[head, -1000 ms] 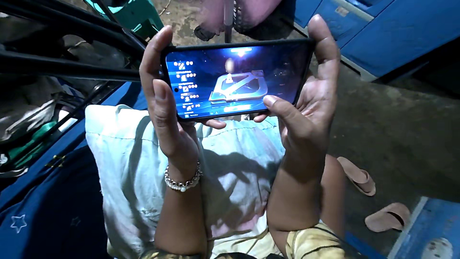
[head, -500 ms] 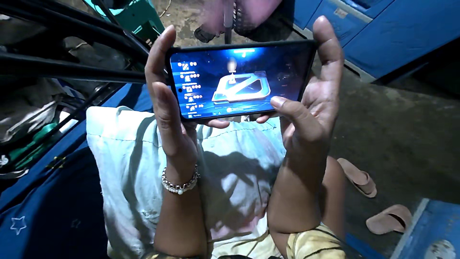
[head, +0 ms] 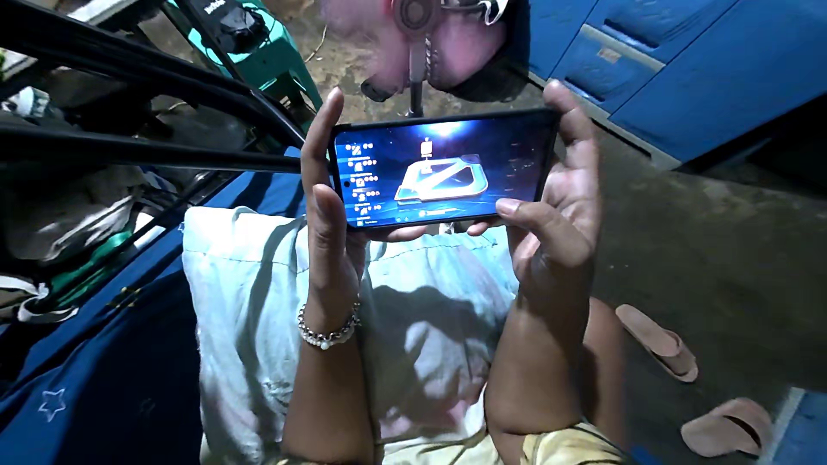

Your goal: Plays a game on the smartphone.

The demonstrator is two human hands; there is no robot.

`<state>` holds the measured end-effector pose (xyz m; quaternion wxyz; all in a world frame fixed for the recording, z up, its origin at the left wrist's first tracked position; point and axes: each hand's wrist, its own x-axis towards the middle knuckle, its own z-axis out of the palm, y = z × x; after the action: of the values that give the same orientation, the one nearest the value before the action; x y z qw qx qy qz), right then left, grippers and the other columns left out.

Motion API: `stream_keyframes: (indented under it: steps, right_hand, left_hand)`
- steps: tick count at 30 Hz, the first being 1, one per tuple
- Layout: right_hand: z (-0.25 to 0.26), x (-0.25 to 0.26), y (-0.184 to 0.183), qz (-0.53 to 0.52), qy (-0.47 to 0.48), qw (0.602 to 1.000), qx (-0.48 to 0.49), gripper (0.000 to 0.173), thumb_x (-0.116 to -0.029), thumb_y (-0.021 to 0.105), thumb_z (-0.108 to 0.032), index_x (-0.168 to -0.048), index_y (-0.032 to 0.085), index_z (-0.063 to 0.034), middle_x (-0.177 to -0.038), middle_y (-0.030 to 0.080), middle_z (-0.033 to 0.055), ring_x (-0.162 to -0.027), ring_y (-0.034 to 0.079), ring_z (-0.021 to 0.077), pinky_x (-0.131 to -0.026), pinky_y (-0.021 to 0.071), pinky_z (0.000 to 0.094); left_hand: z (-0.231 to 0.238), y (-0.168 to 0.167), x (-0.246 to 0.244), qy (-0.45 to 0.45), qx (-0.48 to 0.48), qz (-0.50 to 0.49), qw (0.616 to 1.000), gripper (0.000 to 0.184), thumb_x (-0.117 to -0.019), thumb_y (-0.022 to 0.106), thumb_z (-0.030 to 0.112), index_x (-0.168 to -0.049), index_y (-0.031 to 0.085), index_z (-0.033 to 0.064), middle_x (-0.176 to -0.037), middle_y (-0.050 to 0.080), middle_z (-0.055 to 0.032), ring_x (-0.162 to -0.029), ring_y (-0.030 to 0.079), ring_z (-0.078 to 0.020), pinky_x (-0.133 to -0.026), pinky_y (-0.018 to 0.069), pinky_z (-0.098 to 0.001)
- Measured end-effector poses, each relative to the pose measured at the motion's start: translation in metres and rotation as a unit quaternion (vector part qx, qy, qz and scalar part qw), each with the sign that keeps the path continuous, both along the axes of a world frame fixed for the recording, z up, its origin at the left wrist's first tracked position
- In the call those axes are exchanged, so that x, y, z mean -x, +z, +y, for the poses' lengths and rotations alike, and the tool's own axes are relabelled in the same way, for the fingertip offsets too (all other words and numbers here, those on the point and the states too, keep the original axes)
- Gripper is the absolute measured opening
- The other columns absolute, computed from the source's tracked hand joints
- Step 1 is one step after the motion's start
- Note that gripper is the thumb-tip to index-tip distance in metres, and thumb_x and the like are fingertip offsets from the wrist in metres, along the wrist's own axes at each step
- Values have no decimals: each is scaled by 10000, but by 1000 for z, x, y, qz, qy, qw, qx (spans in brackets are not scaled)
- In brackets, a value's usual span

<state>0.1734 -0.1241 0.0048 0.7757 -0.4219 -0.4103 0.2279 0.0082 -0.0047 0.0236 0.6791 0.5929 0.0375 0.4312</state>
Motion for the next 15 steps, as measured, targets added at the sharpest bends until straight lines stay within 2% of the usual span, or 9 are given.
stream_keyframes:
  steps: [4, 6, 11, 13, 15]
  right_hand:
    - [-3, -3, 1, 0, 7, 1000, -1, 875, -784, 563, 28, -1580, 233, -127, -1406, 504, 68, -937, 700, 178, -545, 637, 332]
    - [-2, -1, 1, 5, 20, 1000, -3, 877, -774, 545, 38, -1575, 225, -128, -1398, 504, 61, -939, 701, 177, -550, 638, 327]
    - [-1, 2, 3, 17, 37, 999, 12, 914, -776, 564, 31, -1581, 178, -169, -1392, 497, 50, -992, 705, 183, -576, 657, 361]
    - [-2, 1, 3, 17, 48, 999, 7, 926, -782, 571, 35, -1588, 158, -154, -1398, 488, 67, -1017, 701, 200, -601, 664, 384]
    - [-1, 0, 1, 7, 53, 999, -3, 923, -798, 586, 28, -1587, 139, -139, -1426, 466, 75, -1069, 689, 216, -641, 671, 404]
  left_hand:
    - [-1, 0, -1, -21, 16, -13, 1000, 741, -986, 549, 569, -1573, 250, 231, -1418, 513, -92, -1097, 683, -243, -601, 654, -397]
    - [-3, 0, 2, -3, 8, 2, 1000, 731, -991, 518, 586, -1577, 241, 247, -1425, 499, -77, -1079, 681, -221, -587, 648, -380]
    - [-4, 0, 2, 49, -39, 31, 998, 697, -1023, 452, 569, -1582, 253, 204, -1441, 493, -59, -1049, 685, -174, -561, 638, -325]
    - [-5, -3, 2, 62, -55, 28, 996, 679, -1033, 438, 552, -1582, 259, 194, -1458, 484, -49, -1071, 679, -160, -569, 637, -305]
    - [-5, -3, 0, 77, -78, 26, 994, 653, -1050, 398, 529, -1579, 249, 177, -1469, 462, -32, -1113, 649, -129, -672, 634, -265]
